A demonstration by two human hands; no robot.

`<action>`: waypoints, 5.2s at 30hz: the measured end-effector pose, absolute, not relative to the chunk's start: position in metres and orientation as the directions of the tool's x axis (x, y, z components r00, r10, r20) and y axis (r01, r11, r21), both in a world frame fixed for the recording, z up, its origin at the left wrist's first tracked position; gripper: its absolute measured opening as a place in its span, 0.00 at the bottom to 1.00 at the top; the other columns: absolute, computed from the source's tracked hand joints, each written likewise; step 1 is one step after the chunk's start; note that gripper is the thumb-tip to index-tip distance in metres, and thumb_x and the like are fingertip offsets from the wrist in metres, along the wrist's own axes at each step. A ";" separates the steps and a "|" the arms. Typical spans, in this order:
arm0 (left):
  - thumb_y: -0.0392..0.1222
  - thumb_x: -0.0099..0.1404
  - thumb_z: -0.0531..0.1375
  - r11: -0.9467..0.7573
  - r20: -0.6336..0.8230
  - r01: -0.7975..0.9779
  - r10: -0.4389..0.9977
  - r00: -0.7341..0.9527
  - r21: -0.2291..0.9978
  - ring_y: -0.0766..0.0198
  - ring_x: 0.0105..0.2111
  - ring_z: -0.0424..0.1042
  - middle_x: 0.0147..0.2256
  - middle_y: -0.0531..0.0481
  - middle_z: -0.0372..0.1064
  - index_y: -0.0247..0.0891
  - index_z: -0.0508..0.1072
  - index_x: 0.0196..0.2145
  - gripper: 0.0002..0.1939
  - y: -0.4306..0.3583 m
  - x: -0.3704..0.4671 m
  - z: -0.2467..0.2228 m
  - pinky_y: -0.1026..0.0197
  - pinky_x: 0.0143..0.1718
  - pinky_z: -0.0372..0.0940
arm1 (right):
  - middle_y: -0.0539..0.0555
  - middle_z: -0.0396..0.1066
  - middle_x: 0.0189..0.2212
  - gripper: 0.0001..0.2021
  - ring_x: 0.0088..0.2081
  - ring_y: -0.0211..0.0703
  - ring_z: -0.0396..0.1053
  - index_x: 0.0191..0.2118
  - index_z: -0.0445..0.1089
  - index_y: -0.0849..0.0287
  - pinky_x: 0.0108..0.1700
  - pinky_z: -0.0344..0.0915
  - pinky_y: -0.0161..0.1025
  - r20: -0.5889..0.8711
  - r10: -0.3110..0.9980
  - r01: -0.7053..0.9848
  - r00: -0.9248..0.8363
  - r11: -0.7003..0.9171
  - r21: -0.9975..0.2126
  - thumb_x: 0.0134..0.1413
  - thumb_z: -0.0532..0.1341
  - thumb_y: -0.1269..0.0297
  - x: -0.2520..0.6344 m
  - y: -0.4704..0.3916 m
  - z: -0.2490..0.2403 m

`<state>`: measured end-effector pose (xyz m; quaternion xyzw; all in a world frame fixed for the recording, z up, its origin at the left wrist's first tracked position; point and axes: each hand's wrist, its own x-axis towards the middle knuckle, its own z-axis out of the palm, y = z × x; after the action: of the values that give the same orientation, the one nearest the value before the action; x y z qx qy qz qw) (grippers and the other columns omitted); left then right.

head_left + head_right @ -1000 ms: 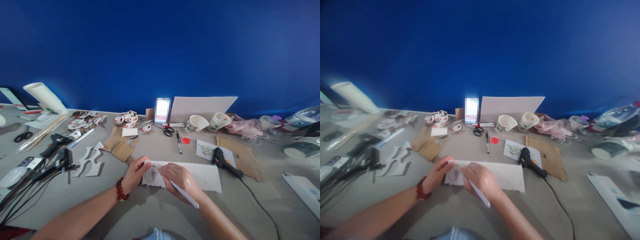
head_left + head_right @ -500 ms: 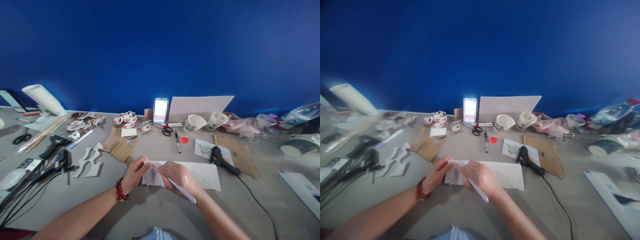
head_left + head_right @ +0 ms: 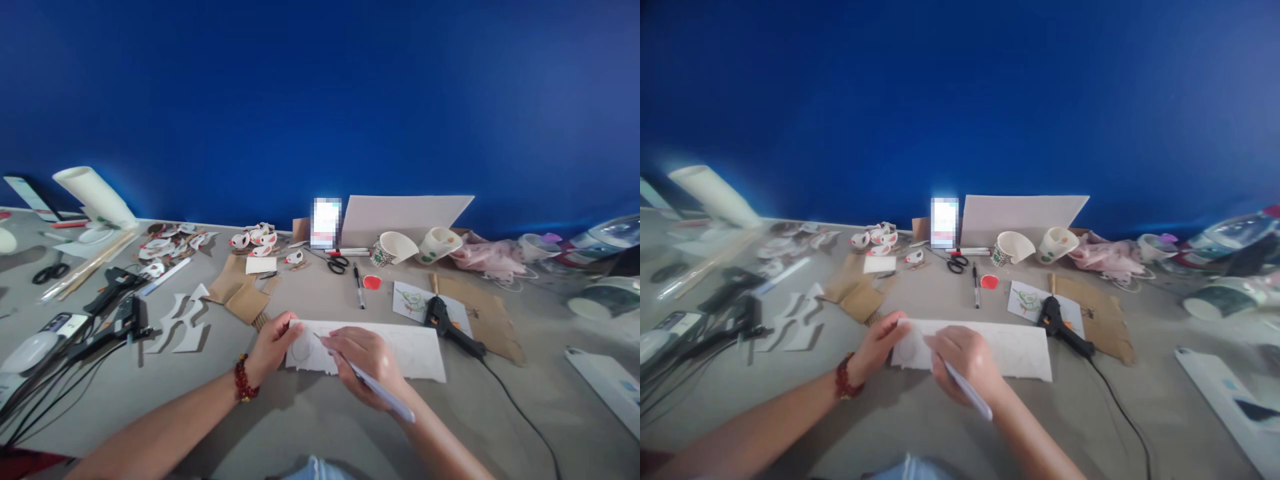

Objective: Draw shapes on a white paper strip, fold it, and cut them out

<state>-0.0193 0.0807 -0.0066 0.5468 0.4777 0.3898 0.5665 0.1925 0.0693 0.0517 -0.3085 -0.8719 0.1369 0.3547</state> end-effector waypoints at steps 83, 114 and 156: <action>0.56 0.58 0.61 0.122 -0.194 0.217 0.917 0.348 0.968 0.69 0.24 0.56 0.24 0.58 0.55 0.38 0.61 0.30 0.19 0.085 -0.024 0.001 0.69 0.23 0.52 | 0.54 0.71 0.23 0.13 0.23 0.40 0.68 0.44 0.70 0.60 0.26 0.64 0.36 0.489 0.732 0.437 -0.474 0.678 -0.591 0.61 0.49 0.70 0.193 0.061 0.047; 0.55 0.60 0.60 0.093 -0.183 0.266 0.922 0.340 0.960 0.69 0.23 0.54 0.23 0.59 0.53 0.38 0.61 0.30 0.18 0.081 -0.022 0.006 0.69 0.23 0.51 | 0.53 0.67 0.23 0.11 0.25 0.40 0.63 0.39 0.69 0.61 0.29 0.58 0.35 0.416 0.739 0.519 -0.530 0.671 -0.529 0.61 0.50 0.71 0.188 0.063 0.033; 0.58 0.63 0.59 0.049 -0.122 0.217 0.935 0.334 0.975 0.69 0.24 0.58 0.24 0.57 0.57 0.36 0.64 0.31 0.20 0.081 -0.026 -0.003 0.69 0.21 0.53 | 0.57 0.73 0.31 0.14 0.32 0.44 0.71 0.48 0.69 0.62 0.33 0.69 0.39 0.499 0.541 0.478 -0.677 0.839 -0.260 0.58 0.52 0.74 0.191 0.072 0.044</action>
<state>-0.0259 0.0808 -0.0035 0.6065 0.4746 0.3279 0.5471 0.1905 0.0724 0.0445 -0.2787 -0.9141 0.0539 0.2896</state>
